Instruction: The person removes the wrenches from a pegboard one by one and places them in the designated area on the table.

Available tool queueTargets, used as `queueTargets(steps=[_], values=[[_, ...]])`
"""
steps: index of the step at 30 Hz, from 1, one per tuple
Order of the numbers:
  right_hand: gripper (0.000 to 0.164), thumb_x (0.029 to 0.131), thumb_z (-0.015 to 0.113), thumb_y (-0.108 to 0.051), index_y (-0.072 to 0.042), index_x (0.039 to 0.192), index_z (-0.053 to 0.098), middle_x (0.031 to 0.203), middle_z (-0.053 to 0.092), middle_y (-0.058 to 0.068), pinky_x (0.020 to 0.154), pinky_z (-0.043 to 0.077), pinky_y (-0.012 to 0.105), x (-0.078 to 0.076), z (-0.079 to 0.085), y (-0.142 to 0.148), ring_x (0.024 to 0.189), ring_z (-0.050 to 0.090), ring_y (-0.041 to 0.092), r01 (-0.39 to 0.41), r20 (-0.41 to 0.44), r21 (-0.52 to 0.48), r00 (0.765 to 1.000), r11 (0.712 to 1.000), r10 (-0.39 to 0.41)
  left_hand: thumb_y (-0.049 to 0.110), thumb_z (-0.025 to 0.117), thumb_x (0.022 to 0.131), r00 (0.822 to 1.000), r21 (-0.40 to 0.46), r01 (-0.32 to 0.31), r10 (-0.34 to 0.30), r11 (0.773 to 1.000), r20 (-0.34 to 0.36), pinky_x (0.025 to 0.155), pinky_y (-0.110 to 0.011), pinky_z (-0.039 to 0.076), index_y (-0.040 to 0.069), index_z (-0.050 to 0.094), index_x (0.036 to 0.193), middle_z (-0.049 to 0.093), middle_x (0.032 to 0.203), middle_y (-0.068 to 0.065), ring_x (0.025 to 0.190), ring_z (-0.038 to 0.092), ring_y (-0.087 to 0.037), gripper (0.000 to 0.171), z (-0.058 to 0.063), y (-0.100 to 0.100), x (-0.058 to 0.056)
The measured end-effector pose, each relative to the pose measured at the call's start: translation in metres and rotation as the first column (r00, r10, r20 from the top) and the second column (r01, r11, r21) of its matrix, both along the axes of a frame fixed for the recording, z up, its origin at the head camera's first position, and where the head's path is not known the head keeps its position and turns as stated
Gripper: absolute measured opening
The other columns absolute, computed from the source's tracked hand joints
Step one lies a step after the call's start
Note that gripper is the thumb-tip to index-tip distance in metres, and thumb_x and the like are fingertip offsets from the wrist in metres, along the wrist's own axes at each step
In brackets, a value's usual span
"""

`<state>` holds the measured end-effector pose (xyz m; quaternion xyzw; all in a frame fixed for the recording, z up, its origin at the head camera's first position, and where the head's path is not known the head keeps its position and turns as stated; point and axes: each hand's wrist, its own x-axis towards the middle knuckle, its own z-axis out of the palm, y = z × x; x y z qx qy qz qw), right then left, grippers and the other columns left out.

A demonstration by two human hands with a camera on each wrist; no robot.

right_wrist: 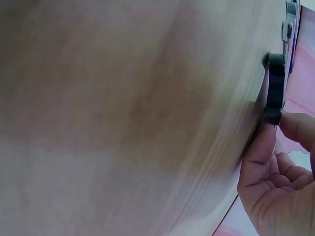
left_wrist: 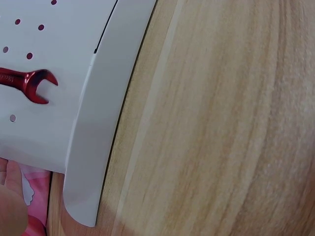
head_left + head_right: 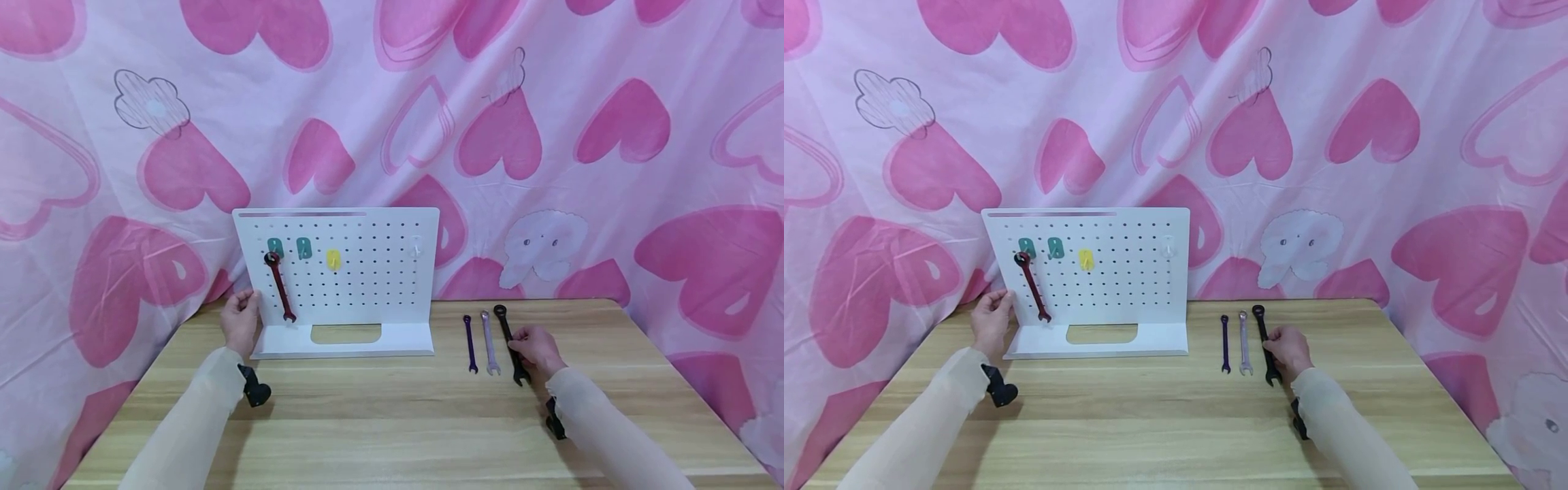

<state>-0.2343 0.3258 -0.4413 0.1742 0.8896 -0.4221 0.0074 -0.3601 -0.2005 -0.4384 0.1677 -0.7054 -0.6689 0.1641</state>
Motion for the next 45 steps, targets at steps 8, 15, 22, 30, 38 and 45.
queueTargets(steps=[8,15,22,30,38,45], values=[[0.012,0.086,0.060,-0.002,0.008,0.092,0.058,0.073,0.054,0.007,0.052,0.048,0.025,-0.0022,-0.0018,-0.0002,0.062,0.050,0.015,-0.013,-0.024,0.033,1.000,0.999,0.014,0.039,0.057,0.091,1.000,-0.005,0.002,-0.002,1.000,0.018,0.072,-0.012,0.042,0.017,0.057,0.113,0.050,0.098,0.010,0.091,0.044,-0.007,0.031,-0.0007,-0.0012,-0.0014],[0.011,0.087,0.060,-0.002,0.007,0.092,0.058,0.076,0.056,0.009,0.054,0.048,0.025,-0.0007,-0.0013,-0.0025,0.064,0.051,0.016,-0.010,-0.021,0.049,1.000,0.999,0.011,0.040,0.056,0.092,0.999,0.003,-0.003,0.003,1.000,0.047,0.076,-0.013,0.042,0.016,0.056,0.118,0.050,0.100,0.010,0.095,0.044,-0.008,0.036,0.0021,0.0002,-0.0012],[0.011,0.084,0.061,-0.002,0.008,0.087,0.060,0.070,0.059,0.009,0.052,0.048,0.025,0.0008,-0.0008,-0.0024,0.060,0.053,0.015,-0.029,-0.062,0.072,0.998,0.997,0.033,0.038,0.057,0.092,0.999,-0.003,-0.004,0.004,1.000,0.036,0.078,-0.015,0.043,0.017,0.057,0.115,0.049,0.099,0.009,0.093,0.044,-0.008,0.031,0.0016,0.0006,-0.0008],[0.013,0.085,0.061,-0.002,0.010,0.090,0.060,0.072,0.061,0.012,0.053,0.049,0.026,0.0037,0.0025,-0.0040,0.061,0.055,0.016,-0.036,-0.061,0.055,0.997,0.998,0.039,0.038,0.058,0.091,0.999,0.016,-0.010,0.010,1.000,0.034,0.074,-0.014,0.043,0.019,0.058,0.110,0.049,0.096,0.009,0.088,0.045,-0.007,0.027,-0.0025,-0.0016,-0.0023],[0.013,0.085,0.062,-0.002,0.010,0.089,0.061,0.065,0.058,0.005,0.050,0.045,0.024,0.0019,-0.0027,0.0012,0.056,0.051,0.012,-0.021,-0.050,-0.050,0.999,0.999,0.018,0.038,0.058,0.092,1.000,0.012,-0.001,0.001,1.000,0.021,0.070,-0.014,0.044,0.020,0.058,0.109,0.048,0.093,0.008,0.084,0.044,-0.007,0.025,-0.0044,-0.0025,-0.0015],[0.011,0.085,0.062,-0.002,0.009,0.088,0.062,0.063,0.056,0.002,0.048,0.042,0.022,0.0001,-0.0057,0.0046,0.053,0.048,0.011,-0.004,-0.040,-0.108,0.999,0.994,0.000,0.035,0.059,0.091,1.000,0.013,-0.003,0.003,1.000,0.005,0.066,-0.010,0.042,0.019,0.058,0.106,0.048,0.092,0.009,0.084,0.044,-0.006,0.021,-0.0033,-0.0012,-0.0025]])
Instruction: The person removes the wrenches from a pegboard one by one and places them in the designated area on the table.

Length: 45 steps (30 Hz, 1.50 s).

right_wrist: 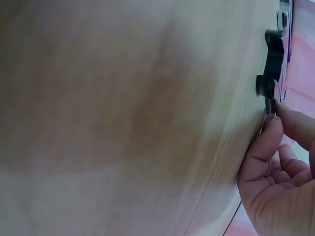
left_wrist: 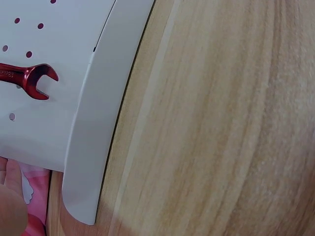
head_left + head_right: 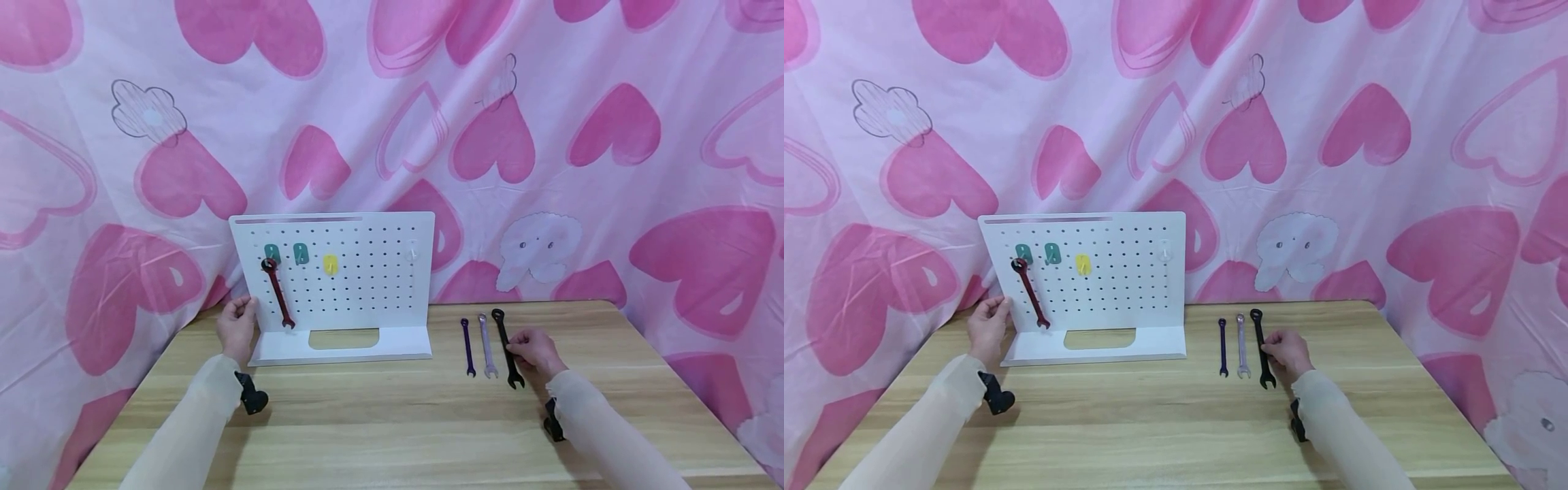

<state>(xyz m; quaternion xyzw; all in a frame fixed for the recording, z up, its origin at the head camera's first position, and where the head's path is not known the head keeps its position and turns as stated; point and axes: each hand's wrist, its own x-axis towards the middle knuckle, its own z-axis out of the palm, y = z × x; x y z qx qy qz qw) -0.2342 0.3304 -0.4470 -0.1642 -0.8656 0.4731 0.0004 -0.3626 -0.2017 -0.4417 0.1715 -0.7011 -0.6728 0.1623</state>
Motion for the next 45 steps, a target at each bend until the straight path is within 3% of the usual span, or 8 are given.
queueTargets(steps=[17,25,29,33,39,45], values=[[0.018,0.089,0.059,-0.005,0.010,0.098,0.061,0.066,0.055,0.001,0.052,0.044,0.023,0.008,0.003,0.005,0.058,0.048,0.011,-0.010,0.015,-0.039,1.000,0.999,0.011,0.037,0.057,0.092,0.999,-0.021,-0.008,0.008,1.000,0.038,0.076,-0.015,0.044,0.015,0.058,0.115,0.051,0.097,0.008,0.091,0.045,-0.008,0.032,0.001,0.000,0.000],[0.024,0.092,0.055,-0.005,0.011,0.109,0.056,0.074,0.058,0.004,0.053,0.047,0.022,0.016,0.003,0.007,0.061,0.051,0.011,0.017,0.036,-0.083,0.999,0.996,-0.014,0.028,0.061,0.092,0.997,-0.044,-0.027,0.024,0.999,-0.069,0.064,-0.008,0.041,0.010,0.059,0.106,0.050,0.088,0.008,0.082,0.045,-0.004,0.023,-0.002,0.002,-0.001],[0.026,0.094,0.054,-0.008,0.011,0.112,0.056,0.076,0.058,0.005,0.054,0.048,0.022,0.020,0.007,0.004,0.061,0.052,0.011,-0.003,0.024,-0.043,1.000,0.999,0.004,0.028,0.061,0.091,0.997,-0.037,-0.030,0.028,0.999,-0.065,0.064,-0.008,0.041,0.012,0.059,0.104,0.050,0.087,0.010,0.081,0.045,-0.004,0.020,-0.001,0.001,-0.001],[0.028,0.095,0.054,-0.011,0.010,0.113,0.055,0.074,0.057,0.004,0.054,0.047,0.022,0.021,0.013,-0.005,0.061,0.051,0.011,-0.033,0.009,-0.047,0.999,0.998,0.033,0.027,0.061,0.091,0.997,-0.031,-0.034,0.031,0.999,-0.069,0.064,-0.007,0.041,0.013,0.059,0.102,0.050,0.086,0.010,0.081,0.045,-0.004,0.018,-0.001,0.001,0.000],[0.028,0.093,0.054,-0.005,0.012,0.115,0.055,0.082,0.061,0.006,0.053,0.048,0.020,0.020,0.024,-0.030,0.061,0.052,0.008,-0.078,-0.045,-0.132,0.996,0.988,0.072,0.029,0.061,0.091,0.997,-0.022,-0.027,0.026,0.999,-0.069,0.065,-0.008,0.042,0.013,0.059,0.104,0.050,0.088,0.010,0.082,0.045,-0.004,0.020,0.000,0.001,0.002],[0.028,0.093,0.053,-0.003,0.014,0.115,0.052,0.077,0.056,0.003,0.052,0.047,0.021,0.017,0.031,-0.056,0.059,0.049,0.008,-0.140,-0.107,-0.226,0.987,0.964,0.118,0.027,0.060,0.092,0.998,-0.003,-0.016,0.016,1.000,-0.057,0.067,-0.010,0.042,0.014,0.058,0.104,0.050,0.091,0.009,0.084,0.045,-0.004,0.018,0.000,0.001,0.001]])
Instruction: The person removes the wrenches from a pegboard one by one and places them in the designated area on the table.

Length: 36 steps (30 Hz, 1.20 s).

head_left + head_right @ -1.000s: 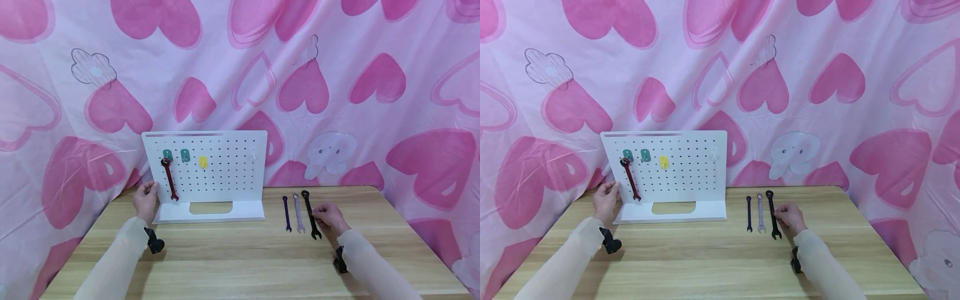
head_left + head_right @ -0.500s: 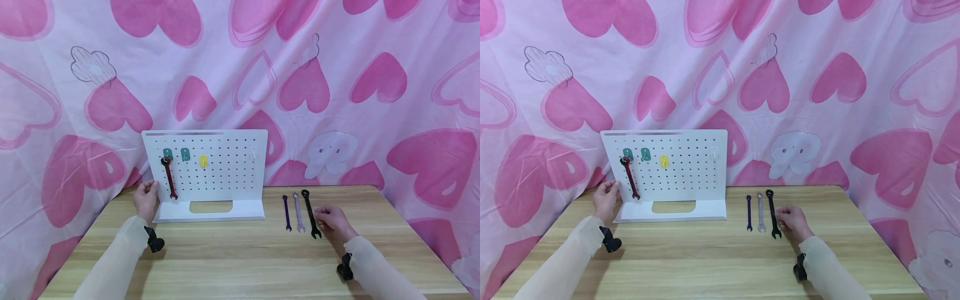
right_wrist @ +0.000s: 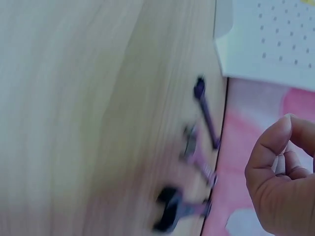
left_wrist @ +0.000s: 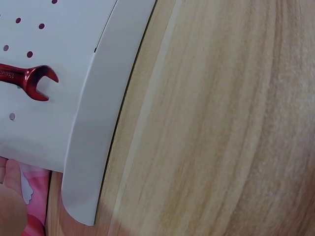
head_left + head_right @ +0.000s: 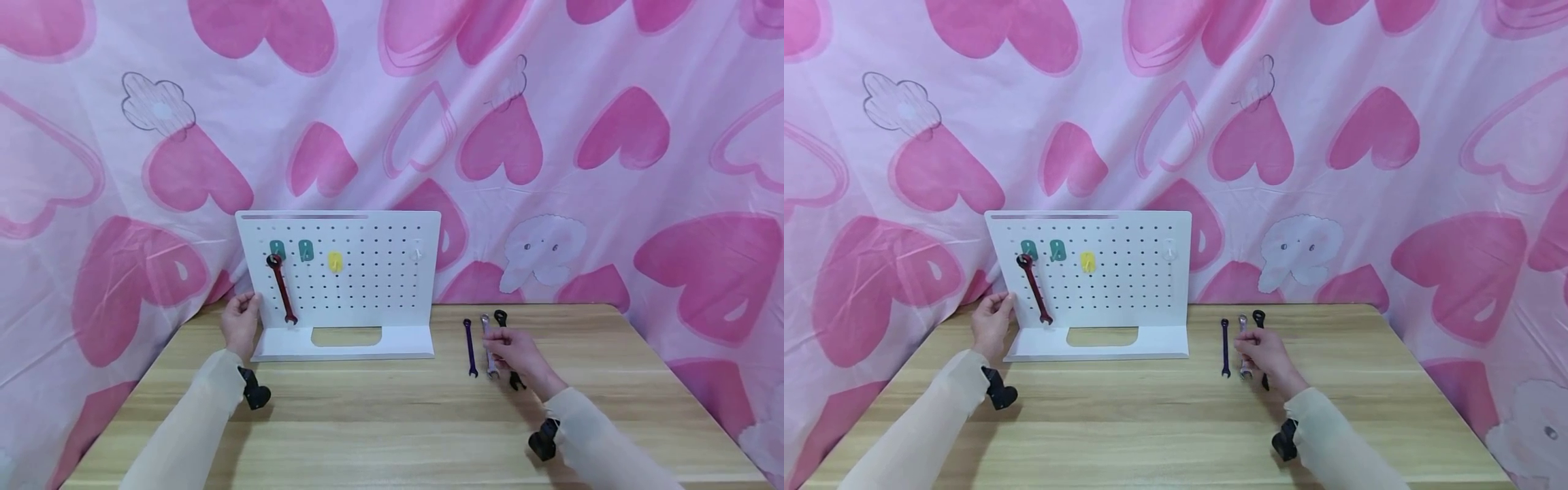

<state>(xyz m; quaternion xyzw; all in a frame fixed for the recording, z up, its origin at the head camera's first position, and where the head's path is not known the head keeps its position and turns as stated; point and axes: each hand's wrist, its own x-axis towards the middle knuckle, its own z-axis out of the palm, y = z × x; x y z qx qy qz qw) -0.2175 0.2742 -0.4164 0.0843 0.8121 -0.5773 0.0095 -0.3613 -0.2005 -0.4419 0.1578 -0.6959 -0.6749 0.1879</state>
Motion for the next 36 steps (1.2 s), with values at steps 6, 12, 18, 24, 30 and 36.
queueTargets(steps=[6,12,18,24,30,36], values=[[0.027,0.093,0.056,-0.005,0.013,0.113,0.054,0.076,0.056,0.004,0.052,0.048,0.023,-0.005,0.002,-0.026,0.060,0.051,0.011,-0.043,-0.007,-0.028,0.999,0.999,0.043,0.028,0.061,0.092,1.000,-0.002,-0.005,0.004,1.000,-0.007,0.066,-0.009,0.042,0.011,0.058,0.107,0.050,0.090,0.008,0.084,0.045,-0.005,0.023,0.001,0.001,0.002],[0.027,0.092,0.056,-0.004,0.013,0.114,0.054,0.077,0.056,0.003,0.059,0.052,0.024,-0.013,0.001,-0.049,0.065,0.054,0.012,-0.073,-0.029,-0.068,0.997,0.995,0.071,0.031,0.060,0.092,1.000,-0.010,0.006,-0.006,1.000,0.001,0.066,-0.012,0.043,0.012,0.058,0.107,0.050,0.090,0.008,0.082,0.045,-0.005,0.024,0.001,0.001,0.003],[0.026,0.092,0.057,-0.004,0.012,0.113,0.055,0.078,0.056,0.001,0.061,0.052,0.024,-0.018,0.001,-0.072,0.066,0.055,0.011,-0.116,-0.043,-0.116,0.993,0.986,0.112,0.027,0.060,0.092,1.000,-0.001,-0.004,0.004,1.000,-0.006,0.064,-0.012,0.043,0.010,0.058,0.107,0.050,0.089,0.007,0.080,0.046,-0.005,0.023,0.002,0.002,0.004],[0.024,0.090,0.058,-0.002,0.012,0.110,0.057,0.078,0.058,0.002,0.061,0.052,0.022,-0.025,0.004,-0.094,0.064,0.054,0.009,-0.121,-0.048,-0.158,0.992,0.980,0.115,0.025,0.061,0.092,0.999,-0.002,-0.023,0.023,1.000,-0.025,0.064,-0.009,0.042,0.009,0.058,0.106,0.051,0.089,0.007,0.082,0.046,-0.005,0.022,0.000,0.002,0.002],[0.018,0.089,0.060,-0.001,0.008,0.105,0.059,0.077,0.056,0.002,0.058,0.050,0.019,-0.033,0.005,-0.116,0.062,0.054,0.009,-0.122,-0.054,-0.193,0.992,0.974,0.113,0.024,0.061,0.091,0.998,-0.008,-0.042,0.042,0.999,-0.042,0.064,-0.009,0.042,0.005,0.059,0.109,0.051,0.089,0.007,0.082,0.046,-0.006,0.026,-0.001,0.002,0.002],[0.014,0.089,0.061,-0.002,0.004,0.102,0.062,0.079,0.058,0.004,0.058,0.051,0.021,-0.038,0.006,-0.133,0.064,0.054,0.010,-0.123,-0.065,-0.202,0.992,0.972,0.112,0.026,0.060,0.092,0.999,-0.032,-0.041,0.041,0.999,-0.019,0.068,-0.010,0.042,0.005,0.058,0.114,0.051,0.092,0.005,0.085,0.046,-0.006,0.030,-0.001,0.003,0.002]])
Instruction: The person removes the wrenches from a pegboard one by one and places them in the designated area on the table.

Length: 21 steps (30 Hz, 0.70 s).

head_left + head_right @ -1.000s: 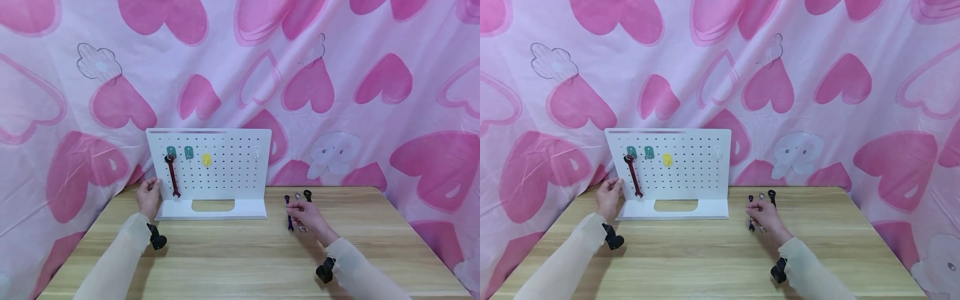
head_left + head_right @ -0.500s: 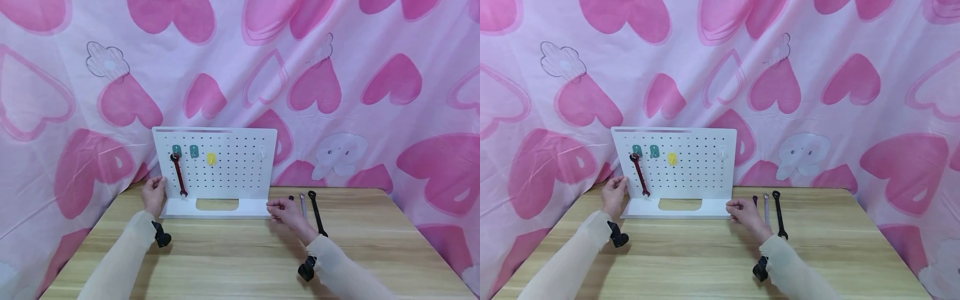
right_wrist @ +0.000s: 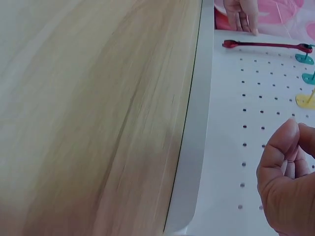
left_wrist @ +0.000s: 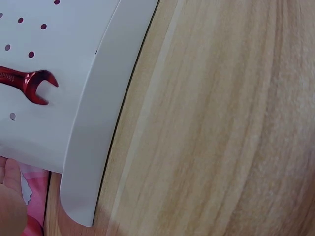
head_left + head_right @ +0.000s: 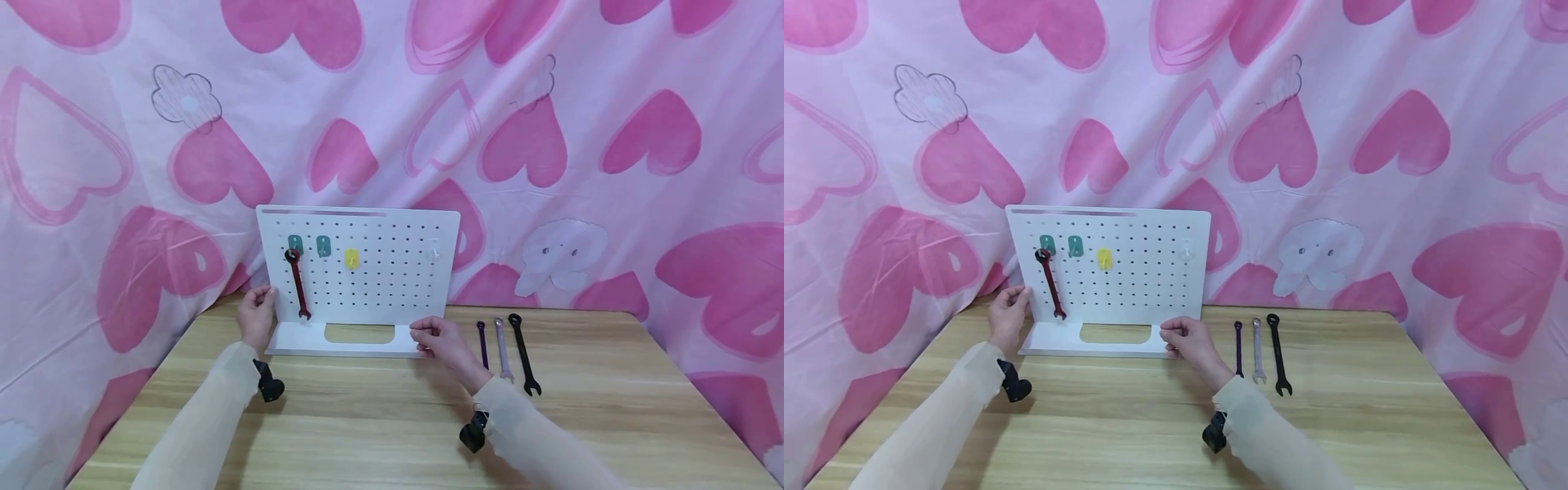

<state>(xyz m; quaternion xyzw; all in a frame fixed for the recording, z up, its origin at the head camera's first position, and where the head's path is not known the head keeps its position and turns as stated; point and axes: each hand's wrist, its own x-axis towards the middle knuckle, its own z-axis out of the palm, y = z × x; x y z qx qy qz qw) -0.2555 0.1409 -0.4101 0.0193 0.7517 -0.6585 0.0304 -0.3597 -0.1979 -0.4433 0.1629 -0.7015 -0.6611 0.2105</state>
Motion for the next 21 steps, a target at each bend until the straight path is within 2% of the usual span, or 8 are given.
queueTargets(steps=[4,11,18,21], values=[[0.015,0.088,0.062,-0.001,0.004,0.101,0.063,0.078,0.059,0.003,0.058,0.051,0.020,-0.003,0.001,-0.011,0.063,0.053,0.010,-0.004,-0.008,-0.025,1.000,1.000,0.003,0.027,0.060,0.092,1.000,-0.015,0.003,-0.003,1.000,0.006,0.070,-0.012,0.042,0.004,0.058,0.115,0.051,0.095,0.003,0.087,0.046,-0.007,0.033,0.000,0.000,-0.001],[0.014,0.088,0.061,0.000,0.005,0.101,0.061,0.075,0.057,0.001,0.057,0.051,0.020,-0.010,0.003,-0.030,0.062,0.054,0.008,-0.027,-0.026,-0.065,0.999,0.998,0.025,0.024,0.065,0.089,0.996,0.020,-0.010,0.011,1.000,-0.085,0.065,-0.012,0.040,0.003,0.063,0.105,0.053,0.087,0.003,0.080,0.046,-0.007,0.027,0.001,0.003,0.002],[0.017,0.088,0.062,-0.002,0.006,0.103,0.061,0.074,0.056,0.001,0.057,0.052,0.019,-0.014,0.003,-0.047,0.061,0.054,0.008,-0.044,-0.033,-0.080,0.999,0.996,0.041,0.024,0.061,0.092,1.000,-0.006,-0.002,0.001,1.000,-0.008,0.067,-0.010,0.041,0.003,0.059,0.112,0.053,0.093,0.003,0.083,0.046,-0.006,0.030,0.002,0.001,0.000],[0.017,0.088,0.062,-0.003,0.005,0.104,0.061,0.075,0.056,0.001,0.058,0.052,0.020,-0.015,0.004,-0.052,0.061,0.054,0.009,-0.050,-0.026,-0.069,0.998,0.996,0.049,0.023,0.061,0.092,1.000,-0.005,0.001,-0.001,1.000,-0.009,0.066,-0.010,0.041,0.002,0.059,0.112,0.052,0.092,0.003,0.082,0.046,-0.006,0.029,0.002,0.000,0.000]])
